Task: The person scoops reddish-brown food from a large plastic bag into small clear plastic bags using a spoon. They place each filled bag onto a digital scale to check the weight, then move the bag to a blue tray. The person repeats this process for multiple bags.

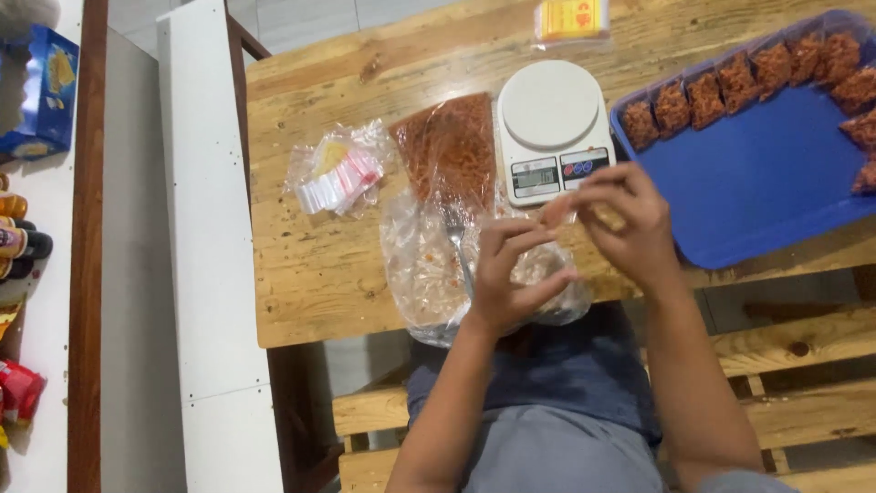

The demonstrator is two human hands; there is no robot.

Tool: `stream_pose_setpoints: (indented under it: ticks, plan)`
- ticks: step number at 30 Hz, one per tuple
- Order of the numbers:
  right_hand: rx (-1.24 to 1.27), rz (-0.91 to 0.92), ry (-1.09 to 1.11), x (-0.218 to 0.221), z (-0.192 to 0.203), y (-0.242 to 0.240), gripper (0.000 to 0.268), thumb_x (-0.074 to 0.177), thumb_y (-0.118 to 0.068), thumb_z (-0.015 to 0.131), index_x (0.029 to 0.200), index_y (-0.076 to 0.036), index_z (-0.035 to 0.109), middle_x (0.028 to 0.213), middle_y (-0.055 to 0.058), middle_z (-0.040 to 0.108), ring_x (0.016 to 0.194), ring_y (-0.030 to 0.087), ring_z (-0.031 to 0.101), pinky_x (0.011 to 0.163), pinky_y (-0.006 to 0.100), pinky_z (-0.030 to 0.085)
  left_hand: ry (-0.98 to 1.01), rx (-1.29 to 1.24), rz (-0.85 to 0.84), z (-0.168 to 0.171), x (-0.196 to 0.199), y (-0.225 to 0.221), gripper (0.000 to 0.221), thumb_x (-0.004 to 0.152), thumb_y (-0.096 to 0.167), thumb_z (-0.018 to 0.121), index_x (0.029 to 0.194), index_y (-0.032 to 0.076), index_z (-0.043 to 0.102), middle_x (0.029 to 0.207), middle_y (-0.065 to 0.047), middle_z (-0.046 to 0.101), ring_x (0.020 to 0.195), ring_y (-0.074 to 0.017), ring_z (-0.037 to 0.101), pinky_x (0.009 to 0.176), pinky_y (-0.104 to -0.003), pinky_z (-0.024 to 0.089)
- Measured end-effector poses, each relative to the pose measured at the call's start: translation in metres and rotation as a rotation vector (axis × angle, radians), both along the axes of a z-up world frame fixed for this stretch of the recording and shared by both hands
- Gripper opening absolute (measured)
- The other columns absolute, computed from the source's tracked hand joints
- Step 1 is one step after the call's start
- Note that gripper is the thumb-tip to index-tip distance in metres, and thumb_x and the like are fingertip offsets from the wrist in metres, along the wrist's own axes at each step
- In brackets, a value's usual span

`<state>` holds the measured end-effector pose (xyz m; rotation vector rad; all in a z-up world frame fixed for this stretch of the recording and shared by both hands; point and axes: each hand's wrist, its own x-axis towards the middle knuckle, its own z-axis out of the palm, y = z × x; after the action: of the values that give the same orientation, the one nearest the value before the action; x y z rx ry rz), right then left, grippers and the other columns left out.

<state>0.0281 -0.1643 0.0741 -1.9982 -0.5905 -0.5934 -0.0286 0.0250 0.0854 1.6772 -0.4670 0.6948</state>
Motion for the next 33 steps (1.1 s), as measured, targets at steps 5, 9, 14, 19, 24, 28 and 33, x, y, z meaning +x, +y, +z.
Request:
stream_pose_setpoints:
  ticks: [5, 9, 14, 19, 24, 28, 33]
  plan:
    - [0.103, 0.232, 0.132, -0.038, 0.005, 0.032, 0.017, 0.082, 0.001, 0.081, 0.088, -0.015, 0.079, 0.104, 0.008, 0.071, 0.098, 0.031, 0.073, 0.089, 0.039, 0.056, 0.217, 0.107, -0.090, -0.002, -0.019, 0.034, 0.088, 0.066, 0.039, 0.093, 0.140, 0.009, 0.058, 0.127, -0.016, 0.064, 0.119, -0.0350, 0.063, 0.105, -0.049, 0.047]
    - [0.246, 0.385, 0.238, -0.041, -0.027, 0.057, 0.017, 0.080, 0.003, 0.080, 0.088, -0.012, 0.080, 0.104, 0.011, 0.072, 0.097, 0.031, 0.073, 0.088, 0.042, 0.058, 0.390, 0.090, -0.082, -0.029, -0.025, 0.056, 0.065, 0.068, 0.021, 0.094, 0.129, 0.014, 0.071, 0.110, -0.010, 0.073, 0.102, -0.0316, 0.071, 0.092, -0.042, 0.055]
    - [0.365, 0.387, 0.400, -0.043, -0.057, 0.077, 0.020, 0.083, 0.005, 0.078, 0.100, -0.005, 0.077, 0.107, 0.016, 0.066, 0.096, 0.028, 0.071, 0.085, 0.039, 0.060, 0.523, 0.099, 0.059, -0.054, -0.033, 0.083, 0.066, 0.061, 0.022, 0.096, 0.123, 0.017, 0.074, 0.108, -0.011, 0.074, 0.103, -0.0361, 0.071, 0.093, -0.046, 0.054]
    - [0.338, 0.239, 0.509, -0.042, -0.108, 0.079, 0.029, 0.085, -0.003, 0.083, 0.113, -0.004, 0.075, 0.103, 0.014, 0.064, 0.086, 0.025, 0.071, 0.075, 0.036, 0.061, 0.705, 0.219, 0.311, -0.065, -0.029, 0.096, 0.057, 0.060, 0.023, 0.096, 0.113, 0.025, 0.076, 0.103, 0.000, 0.075, 0.103, -0.0289, 0.072, 0.094, -0.044, 0.055]
    - [0.160, 0.205, 0.451, -0.044, -0.090, 0.084, 0.024, 0.082, -0.013, 0.086, 0.104, -0.010, 0.077, 0.087, 0.010, 0.071, 0.073, 0.026, 0.071, 0.062, 0.036, 0.057, 0.667, 0.355, 0.315, -0.041, -0.026, 0.088, 0.062, 0.070, 0.030, 0.091, 0.127, 0.015, 0.071, 0.106, -0.015, 0.073, 0.104, -0.0397, 0.069, 0.092, -0.052, 0.054]
    - [0.157, 0.184, 0.496, -0.047, -0.091, 0.084, 0.022, 0.081, -0.011, 0.086, 0.102, -0.010, 0.079, 0.085, 0.010, 0.072, 0.073, 0.026, 0.072, 0.064, 0.036, 0.058, 0.647, 0.381, 0.304, -0.070, -0.024, 0.089, 0.066, 0.072, 0.033, 0.089, 0.133, 0.019, 0.067, 0.109, -0.013, 0.072, 0.102, -0.0387, 0.069, 0.089, -0.051, 0.055]
    - [0.135, 0.177, 0.472, -0.048, -0.078, 0.086, 0.016, 0.082, -0.011, 0.085, 0.097, -0.011, 0.079, 0.084, 0.009, 0.073, 0.071, 0.025, 0.071, 0.063, 0.035, 0.056, 0.577, 0.519, 0.352, -0.082, -0.022, 0.095, 0.053, 0.075, 0.031, 0.088, 0.126, 0.027, 0.074, 0.113, -0.005, 0.073, 0.097, -0.0317, 0.070, 0.087, -0.046, 0.055]
